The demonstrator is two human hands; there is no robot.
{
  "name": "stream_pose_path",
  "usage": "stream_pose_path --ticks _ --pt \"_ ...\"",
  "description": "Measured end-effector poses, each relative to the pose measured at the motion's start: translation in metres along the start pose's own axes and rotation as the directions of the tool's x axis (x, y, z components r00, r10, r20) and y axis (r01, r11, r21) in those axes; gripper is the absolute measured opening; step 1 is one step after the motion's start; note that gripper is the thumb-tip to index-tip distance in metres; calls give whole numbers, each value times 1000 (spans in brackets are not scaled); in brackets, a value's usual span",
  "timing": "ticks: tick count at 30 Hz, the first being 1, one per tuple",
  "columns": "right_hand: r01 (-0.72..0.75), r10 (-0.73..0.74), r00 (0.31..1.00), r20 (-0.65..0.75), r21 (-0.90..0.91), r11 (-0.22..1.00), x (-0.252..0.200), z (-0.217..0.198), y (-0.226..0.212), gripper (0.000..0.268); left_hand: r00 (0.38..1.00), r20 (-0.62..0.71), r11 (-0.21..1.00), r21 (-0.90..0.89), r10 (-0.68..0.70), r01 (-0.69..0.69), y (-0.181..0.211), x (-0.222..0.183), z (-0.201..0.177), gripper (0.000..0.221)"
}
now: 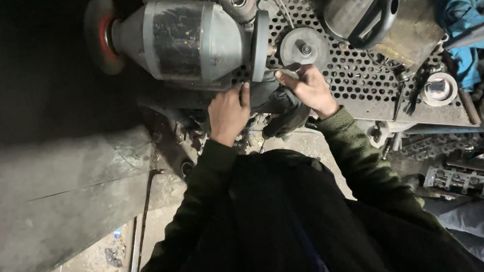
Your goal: Cleaning and inspecting engine components in an auto repair shop.
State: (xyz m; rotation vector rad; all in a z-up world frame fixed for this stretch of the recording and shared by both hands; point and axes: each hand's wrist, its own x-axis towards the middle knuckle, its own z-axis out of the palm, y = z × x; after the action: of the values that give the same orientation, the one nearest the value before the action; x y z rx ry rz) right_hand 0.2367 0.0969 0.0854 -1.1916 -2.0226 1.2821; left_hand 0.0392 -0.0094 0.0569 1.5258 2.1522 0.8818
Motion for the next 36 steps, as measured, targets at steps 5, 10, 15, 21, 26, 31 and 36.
stream_pose_path --ticks 5,10,15,21,26,31,36 --pt "104 -104 993 -46 -8 995 -2 6 -6 26 999 -51 1000 8 -18 19 -10 -2 14 39" --pt "64 -57 986 -155 42 997 -6 8 -18 25 992 -106 995 -52 75 -81 -6 1 1 38" --pt "114 -108 978 -179 23 993 -1 10 -15 26 997 -65 999 -15 41 -42 -3 2 -4 38" --pt "109 -92 976 -198 77 991 2 13 -13 25 995 -100 1000 -23 11 -14 -1 -1 -3 37" --pt "132 -126 957 -260 6 991 3 19 1 27 991 -133 1000 6 5 -4 -8 -3 8 38" --pt "-97 97 960 -262 11 995 9 14 0 28 975 -222 1000 21 19 -15 -9 -1 1 36" --pt "297 -253 879 -405 48 954 13 0 14 29 964 -263 999 18 34 -30 -6 -3 -5 33"
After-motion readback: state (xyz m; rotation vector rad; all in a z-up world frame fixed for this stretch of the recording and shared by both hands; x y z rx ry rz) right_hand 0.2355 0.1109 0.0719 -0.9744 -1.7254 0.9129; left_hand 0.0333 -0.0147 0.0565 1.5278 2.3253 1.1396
